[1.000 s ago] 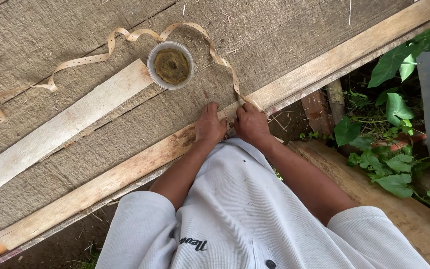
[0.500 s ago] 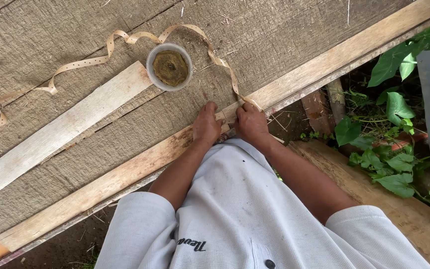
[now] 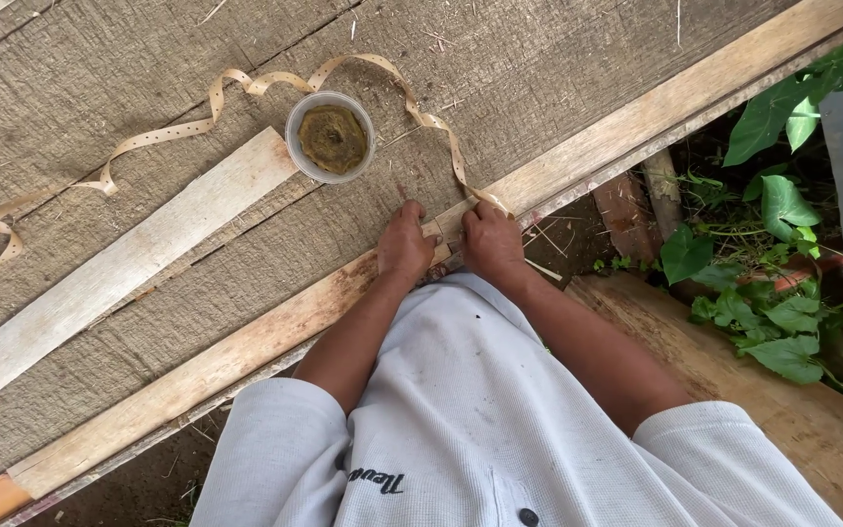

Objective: Applying glue to a thin wood strip and attaching it to a larger wooden board, followed by trimming with a utility knife.

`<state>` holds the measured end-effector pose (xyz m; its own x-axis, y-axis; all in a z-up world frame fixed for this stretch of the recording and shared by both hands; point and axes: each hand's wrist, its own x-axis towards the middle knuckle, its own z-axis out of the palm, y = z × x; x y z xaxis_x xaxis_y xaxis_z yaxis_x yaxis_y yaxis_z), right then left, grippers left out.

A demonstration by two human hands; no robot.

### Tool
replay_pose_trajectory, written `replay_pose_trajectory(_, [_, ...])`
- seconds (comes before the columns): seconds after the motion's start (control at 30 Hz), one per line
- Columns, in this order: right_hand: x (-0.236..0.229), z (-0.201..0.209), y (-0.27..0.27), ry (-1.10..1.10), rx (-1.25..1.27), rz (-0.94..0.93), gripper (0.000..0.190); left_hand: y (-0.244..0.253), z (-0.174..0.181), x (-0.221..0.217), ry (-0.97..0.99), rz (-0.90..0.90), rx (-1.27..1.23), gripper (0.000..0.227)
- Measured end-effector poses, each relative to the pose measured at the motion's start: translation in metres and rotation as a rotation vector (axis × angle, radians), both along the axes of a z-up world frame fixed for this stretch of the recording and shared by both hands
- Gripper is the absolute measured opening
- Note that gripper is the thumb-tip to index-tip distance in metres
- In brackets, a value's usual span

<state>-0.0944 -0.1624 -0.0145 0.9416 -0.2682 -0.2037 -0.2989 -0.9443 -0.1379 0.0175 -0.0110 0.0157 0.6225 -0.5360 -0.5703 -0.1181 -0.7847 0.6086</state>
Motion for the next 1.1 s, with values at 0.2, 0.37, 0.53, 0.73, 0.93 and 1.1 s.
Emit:
replay_pose_trajectory(0.2, [0.001, 0.002, 0.000, 0.006, 0.020, -0.008, 0.024, -0.008, 0.003, 0.000, -0.026, -0.005, 0.048, 0.052])
replay_pose_trajectory(0.37, [-0.002, -0.007, -0.001, 0.007, 0.025, -0.021, 0.027, -0.018, 0.019, -0.001, -0.117, -0.042, 0.151, 0.050])
replay_pose_trajectory(0.53, [-0.001, -0.008, -0.002, 0.037, 0.057, -0.034, 0.026, -0.024, 0.011, -0.002, -0.151, -0.083, 0.244, 0.058])
replay_pose_trajectory(0.73, [0.004, 0.001, -0.004, 0.032, 0.089, -0.062, 0.022, -0.027, 0.010, -0.004, -0.212, -0.150, 0.277, 0.063])
replay_pose_trajectory(0.93, [-0.003, -0.013, -0.013, -0.033, 0.235, -0.051, 0.018, -0.030, 0.016, -0.005, -0.188, -0.107, 0.285, 0.068])
replay_pose_trajectory(1.1, [-0.014, -0.021, -0.015, -0.083, 0.206, 0.077, 0.015, -0.033, 0.025, -0.004, -0.148, -0.072, 0.277, 0.066])
